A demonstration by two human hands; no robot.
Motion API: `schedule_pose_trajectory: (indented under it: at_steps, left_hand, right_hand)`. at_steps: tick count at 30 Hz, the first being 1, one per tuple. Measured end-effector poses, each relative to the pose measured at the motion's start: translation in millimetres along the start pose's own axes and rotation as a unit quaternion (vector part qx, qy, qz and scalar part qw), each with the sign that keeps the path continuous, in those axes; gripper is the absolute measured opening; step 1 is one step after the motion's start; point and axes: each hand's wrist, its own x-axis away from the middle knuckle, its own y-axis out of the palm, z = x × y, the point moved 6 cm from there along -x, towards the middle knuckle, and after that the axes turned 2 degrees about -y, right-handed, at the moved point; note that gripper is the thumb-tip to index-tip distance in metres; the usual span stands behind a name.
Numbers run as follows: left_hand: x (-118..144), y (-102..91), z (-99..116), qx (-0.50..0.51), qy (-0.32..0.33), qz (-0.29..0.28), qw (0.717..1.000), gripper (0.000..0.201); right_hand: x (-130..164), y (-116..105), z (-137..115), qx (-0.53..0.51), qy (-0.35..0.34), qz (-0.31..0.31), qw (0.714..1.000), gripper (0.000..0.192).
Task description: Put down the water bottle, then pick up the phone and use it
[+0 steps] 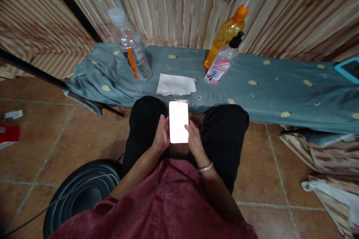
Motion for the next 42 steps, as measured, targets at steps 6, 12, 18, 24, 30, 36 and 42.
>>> schedule_pose_trajectory:
  at_steps: [6, 12, 18, 24, 30, 36, 42]
  left_hand:
    - [-1, 0.4, -1, 0.003, -0.005, -0.009, 1.0, 0.045]
    - [-1, 1.6, -1, 0.001, -0.002, -0.02, 1.0, 0.047]
    - [-1, 1.7, -1, 0.009, -0.003, -0.017, 1.0, 0.049]
    - [-2, 0.7, -1, -0.004, 0.002, -0.02, 1.0, 0.049]
    - [-3, -1.7, -1, -0.008, 0.012, -0.016, 1.0, 0.047]
    - [-3, -1.4, -1, -0.011, 0.01, -0.009, 1.0, 0.049]
    - [-1, 0.1, 0, -0.012, 0.011, -0.012, 1.0, 0.046]
  right_hand:
    - [-1, -2, 0, 0.035, -0.006, 0.013, 0.999, 0.053]
    - [-2, -3, 1, 0.037, 0.0, 0.016, 0.999, 0.056]
    - [0, 3, -4, 0.011, 0.001, -0.014, 1.0, 0.053]
    - [2, 8, -3, -0.016, 0.013, -0.044, 0.999, 0.055]
    - [0, 14, -4, -0.03, 0.013, -0.055, 0.998, 0.061]
    - [1, 12, -4, -0.015, 0.0, -0.053, 0.998, 0.059]
    - [0, 4, 1, -0.014, -0.002, -0.024, 1.0, 0.051]
